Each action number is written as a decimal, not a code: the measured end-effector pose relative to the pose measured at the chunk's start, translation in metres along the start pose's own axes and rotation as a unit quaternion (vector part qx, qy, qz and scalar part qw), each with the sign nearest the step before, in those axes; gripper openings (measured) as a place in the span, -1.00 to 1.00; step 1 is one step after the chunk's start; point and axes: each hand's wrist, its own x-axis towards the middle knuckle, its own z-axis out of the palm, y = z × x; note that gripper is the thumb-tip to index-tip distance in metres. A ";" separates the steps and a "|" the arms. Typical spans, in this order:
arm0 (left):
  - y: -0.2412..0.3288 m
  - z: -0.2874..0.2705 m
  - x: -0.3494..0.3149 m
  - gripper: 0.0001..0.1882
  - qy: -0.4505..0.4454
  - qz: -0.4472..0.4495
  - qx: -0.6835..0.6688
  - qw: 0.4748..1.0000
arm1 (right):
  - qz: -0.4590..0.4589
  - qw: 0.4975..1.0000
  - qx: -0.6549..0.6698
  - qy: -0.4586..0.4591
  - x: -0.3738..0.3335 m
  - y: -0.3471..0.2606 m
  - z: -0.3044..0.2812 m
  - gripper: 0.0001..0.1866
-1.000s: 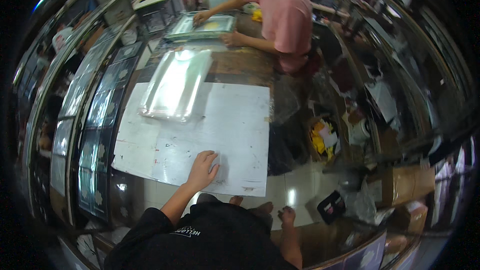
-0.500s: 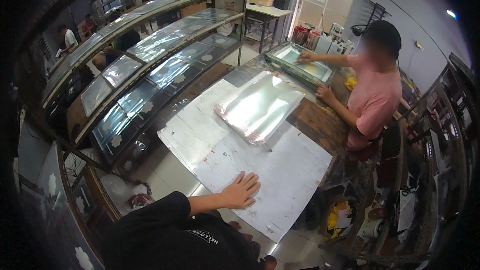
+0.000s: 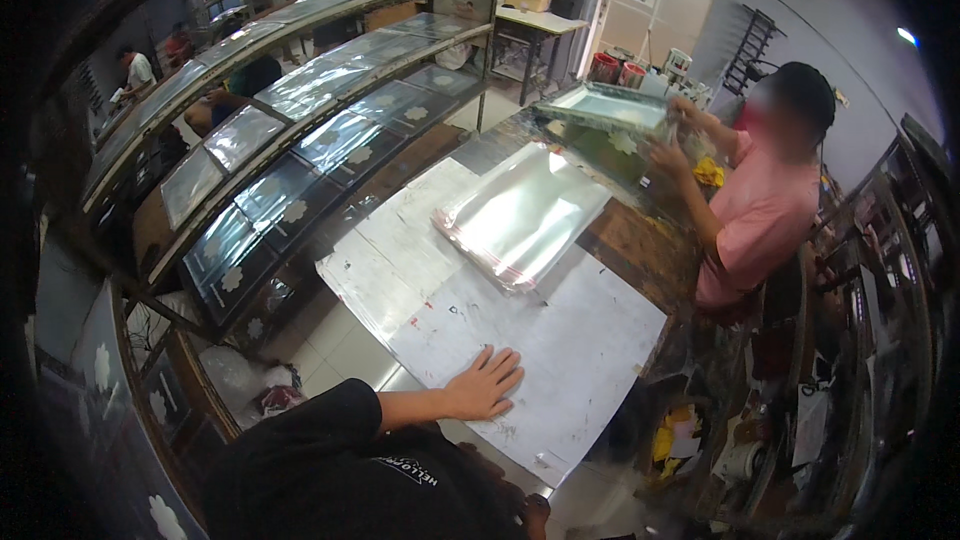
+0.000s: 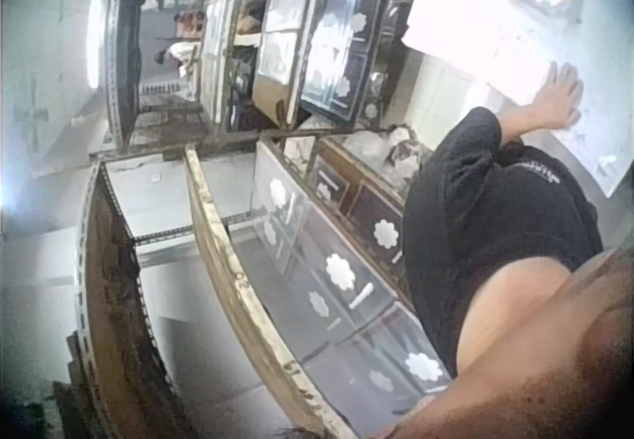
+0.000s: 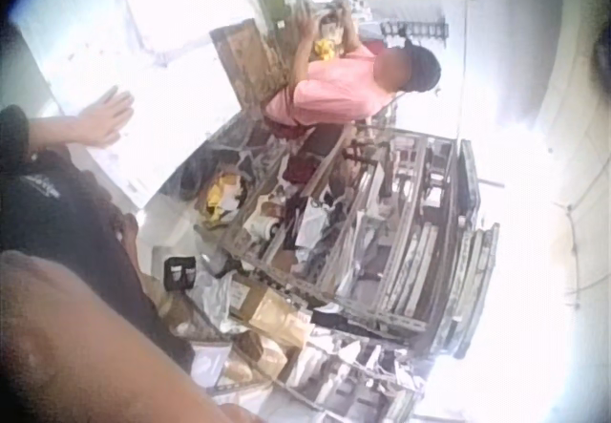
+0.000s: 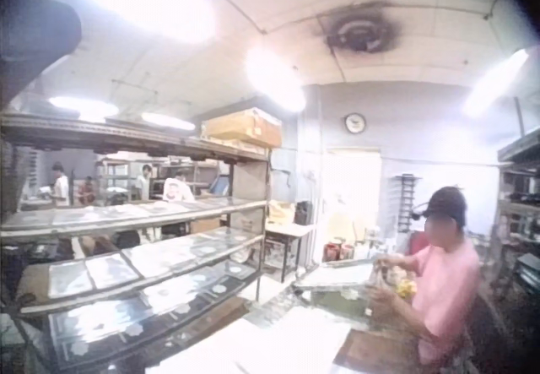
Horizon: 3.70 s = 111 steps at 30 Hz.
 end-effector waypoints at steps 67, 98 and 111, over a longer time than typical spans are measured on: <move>0.235 0.008 0.077 -0.75 -0.240 0.450 -0.068 0.858 | 0.019 0.818 0.403 0.410 -0.078 -0.269 -0.081 -0.42; 0.187 0.074 0.107 -0.49 -0.084 0.455 -0.078 0.883 | 0.270 0.253 0.333 0.867 -0.576 -0.020 0.042 -0.55; 0.191 0.088 0.103 -0.45 -0.055 0.457 -0.043 0.887 | 0.425 0.127 0.240 0.863 -0.697 0.004 0.202 -0.48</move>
